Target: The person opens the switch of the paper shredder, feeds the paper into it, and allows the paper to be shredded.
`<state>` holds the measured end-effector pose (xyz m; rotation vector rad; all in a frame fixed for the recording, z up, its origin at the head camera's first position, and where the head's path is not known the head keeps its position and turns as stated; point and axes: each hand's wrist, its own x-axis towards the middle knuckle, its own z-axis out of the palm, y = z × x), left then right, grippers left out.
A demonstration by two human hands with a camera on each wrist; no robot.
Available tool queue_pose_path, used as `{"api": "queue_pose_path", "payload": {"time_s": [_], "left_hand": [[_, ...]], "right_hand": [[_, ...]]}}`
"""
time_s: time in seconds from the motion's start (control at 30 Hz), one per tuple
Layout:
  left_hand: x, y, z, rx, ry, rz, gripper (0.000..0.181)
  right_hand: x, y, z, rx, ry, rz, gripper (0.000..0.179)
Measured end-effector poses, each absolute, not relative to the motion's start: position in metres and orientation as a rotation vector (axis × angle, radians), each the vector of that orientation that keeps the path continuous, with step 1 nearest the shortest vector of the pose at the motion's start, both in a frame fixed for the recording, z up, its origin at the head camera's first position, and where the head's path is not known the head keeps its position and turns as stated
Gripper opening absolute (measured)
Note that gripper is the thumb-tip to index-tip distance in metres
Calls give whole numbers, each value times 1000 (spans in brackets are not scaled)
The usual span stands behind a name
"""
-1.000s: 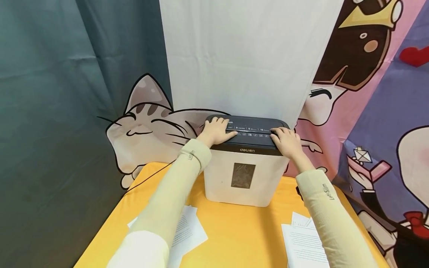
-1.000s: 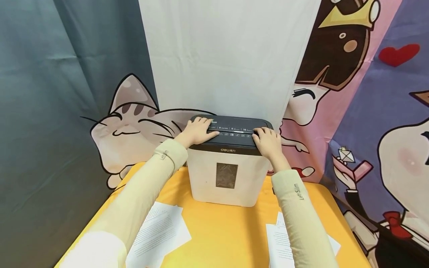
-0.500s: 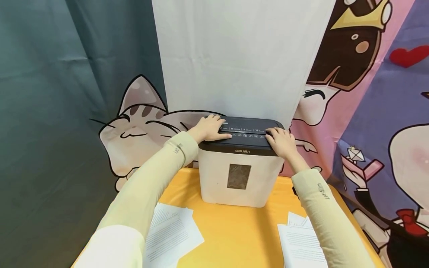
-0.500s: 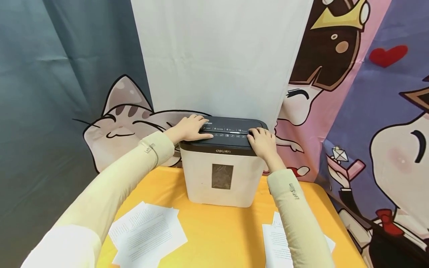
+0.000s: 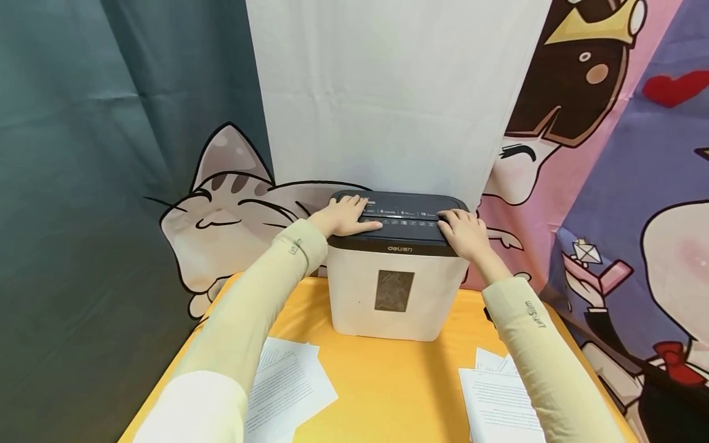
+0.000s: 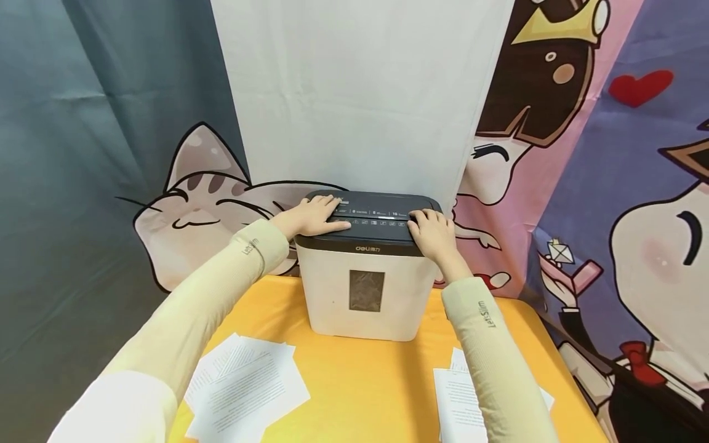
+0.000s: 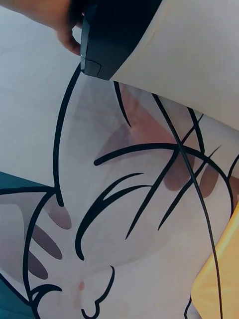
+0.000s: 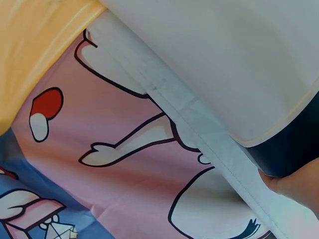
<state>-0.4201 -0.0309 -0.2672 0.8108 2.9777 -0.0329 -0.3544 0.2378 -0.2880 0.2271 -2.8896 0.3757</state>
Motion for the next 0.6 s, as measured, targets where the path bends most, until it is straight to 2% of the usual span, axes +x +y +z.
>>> {"api": "queue_pose_path", "payload": {"time_s": [0.6], "left_hand": [[-421, -35, -267, 809, 2954, 65, 86]], "right_hand": [[-356, 238, -286, 231, -2892, 383, 44]]}}
